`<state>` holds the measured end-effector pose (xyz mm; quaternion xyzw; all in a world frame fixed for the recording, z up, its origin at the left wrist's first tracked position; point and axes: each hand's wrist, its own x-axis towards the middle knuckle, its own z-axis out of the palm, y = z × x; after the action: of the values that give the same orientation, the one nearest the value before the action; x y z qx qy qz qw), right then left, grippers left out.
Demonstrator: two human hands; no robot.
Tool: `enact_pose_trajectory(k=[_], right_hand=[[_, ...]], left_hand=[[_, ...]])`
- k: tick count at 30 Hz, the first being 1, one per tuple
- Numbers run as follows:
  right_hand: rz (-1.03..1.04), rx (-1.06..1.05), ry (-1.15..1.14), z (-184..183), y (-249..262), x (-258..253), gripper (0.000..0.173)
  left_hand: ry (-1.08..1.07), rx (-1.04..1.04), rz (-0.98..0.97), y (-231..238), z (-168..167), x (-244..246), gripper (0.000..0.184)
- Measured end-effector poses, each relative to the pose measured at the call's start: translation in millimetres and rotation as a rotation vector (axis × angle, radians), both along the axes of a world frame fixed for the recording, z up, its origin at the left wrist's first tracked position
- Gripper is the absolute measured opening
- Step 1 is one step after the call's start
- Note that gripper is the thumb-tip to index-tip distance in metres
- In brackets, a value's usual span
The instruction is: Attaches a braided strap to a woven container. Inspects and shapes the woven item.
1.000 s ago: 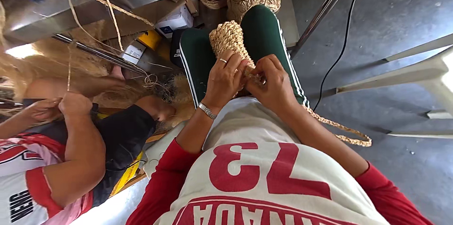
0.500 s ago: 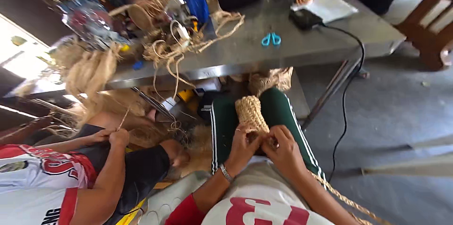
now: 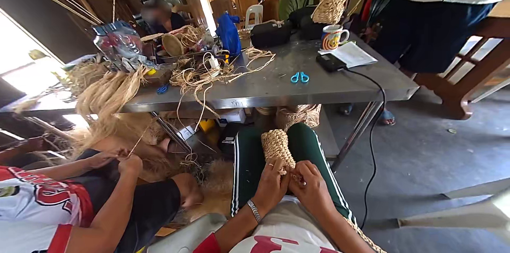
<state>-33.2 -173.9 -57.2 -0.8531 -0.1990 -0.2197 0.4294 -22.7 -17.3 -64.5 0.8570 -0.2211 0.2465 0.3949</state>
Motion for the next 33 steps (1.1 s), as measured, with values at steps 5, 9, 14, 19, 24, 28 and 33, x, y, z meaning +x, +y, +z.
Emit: enact_pose_trajectory(k=[5,9,14,19,24,28,33], right_hand=[[-0.005,-0.004,-0.001,-1,1,0,0.016],[-0.014,-0.015,-0.007,2,4,1,0.015],[-0.001,-0.031,0.037,9,4,3,0.019],[-0.018,0.007,0.036,7,-3,1,0.021],[-0.017,0.060,0.006,2,-1,0,0.021],[-0.006,0.036,-0.006,2,-2,2,0.019],[-0.037,-0.022,0.019,9,1,6,0.021]], left_hand=[[0.014,-0.036,0.060,-4,-1,-1,0.020],[0.067,-0.107,0.096,-5,3,2,0.020],[0.184,-0.213,0.087,-6,10,4,0.022],[0.141,-0.279,-0.051,6,7,1,0.024],[0.232,-0.326,-0.009,3,3,-11,0.025],[0.109,-0.272,-0.037,3,0,-9,0.021],[0.130,-0.191,-0.047,0,8,-1,0.024]])
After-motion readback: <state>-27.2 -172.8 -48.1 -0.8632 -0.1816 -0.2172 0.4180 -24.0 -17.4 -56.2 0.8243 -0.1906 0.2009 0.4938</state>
